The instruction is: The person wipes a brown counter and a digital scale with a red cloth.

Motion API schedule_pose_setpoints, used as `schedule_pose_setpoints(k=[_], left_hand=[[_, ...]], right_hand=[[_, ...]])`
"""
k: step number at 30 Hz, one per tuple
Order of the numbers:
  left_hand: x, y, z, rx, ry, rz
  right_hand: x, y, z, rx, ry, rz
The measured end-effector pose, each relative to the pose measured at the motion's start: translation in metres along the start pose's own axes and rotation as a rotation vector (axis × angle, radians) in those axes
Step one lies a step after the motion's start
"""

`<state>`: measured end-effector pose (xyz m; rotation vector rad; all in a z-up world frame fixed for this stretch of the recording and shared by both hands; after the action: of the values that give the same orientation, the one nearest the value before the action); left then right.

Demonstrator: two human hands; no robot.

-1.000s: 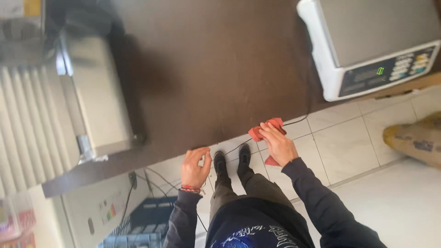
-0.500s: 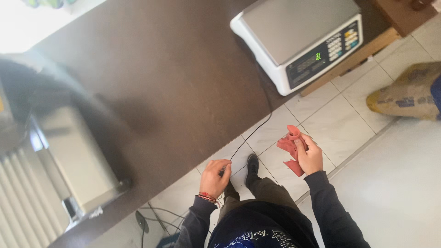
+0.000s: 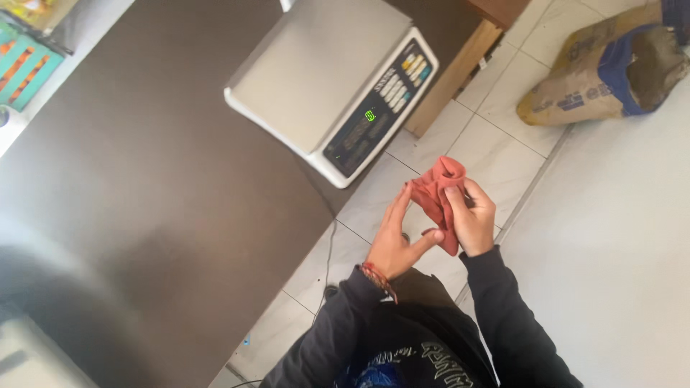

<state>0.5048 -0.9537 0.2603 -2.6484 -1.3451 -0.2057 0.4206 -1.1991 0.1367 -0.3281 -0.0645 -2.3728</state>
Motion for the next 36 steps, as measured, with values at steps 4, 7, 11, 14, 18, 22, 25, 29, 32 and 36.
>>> schedule_pose_setpoints(k=[4, 7, 11, 14, 18, 22, 25, 29, 32, 36], left_hand=[[-0.074, 0.09, -0.005, 0.125, -0.063, 0.063], [-0.124, 0.149, -0.013, 0.13, -0.195, 0.029], [-0.17, 0.232, -0.014, 0.187, -0.273, -0.024], [-0.199, 0.284, -0.025, 0.173, -0.247, -0.009], [-0.232, 0.355, -0.047, 0.046, -0.183, -0.015], [-0.256, 0.409, -0.077, -0.138, -0.091, -0.06], [-0.285, 0.449, -0.08, -0.257, -0.085, -0.089], [-0.318, 0.494, -0.108, -0.229, -0.145, -0.049], [-0.34, 0.541, -0.134, -0.236, -0.188, -0.052], [-0.365, 0.613, -0.152, -0.248, -0.229, -0.07]], right_hand=[[0.025, 0.064, 0.033, -0.006, 0.106, -0.005], [0.053, 0.118, 0.044, -0.059, 0.21, -0.024], [0.082, 0.187, 0.053, -0.078, 0.324, -0.009], [0.117, 0.235, 0.061, -0.029, 0.29, 0.021], [0.153, 0.301, 0.068, -0.026, 0.08, 0.04], [0.175, 0.368, 0.088, -0.008, 0.0, 0.045], [0.188, 0.43, 0.102, 0.035, -0.035, 0.019], [0.19, 0.51, 0.154, 0.115, -0.037, 0.025], [0.21, 0.569, 0.16, 0.148, -0.031, 0.016], [0.231, 0.654, 0.172, 0.104, -0.026, 0.065]])
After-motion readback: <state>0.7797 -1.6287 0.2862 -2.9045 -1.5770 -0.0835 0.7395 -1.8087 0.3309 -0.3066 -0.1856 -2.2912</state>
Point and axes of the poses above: each hand's wrist, its own y-axis towards the middle knuckle, its own x-axis out of the back of the hand, z = x × y, the point moved 10 cm from there along y, towards the middle knuckle, and after that the axes turned 2 degrees about -z, right-handed, at the moved point
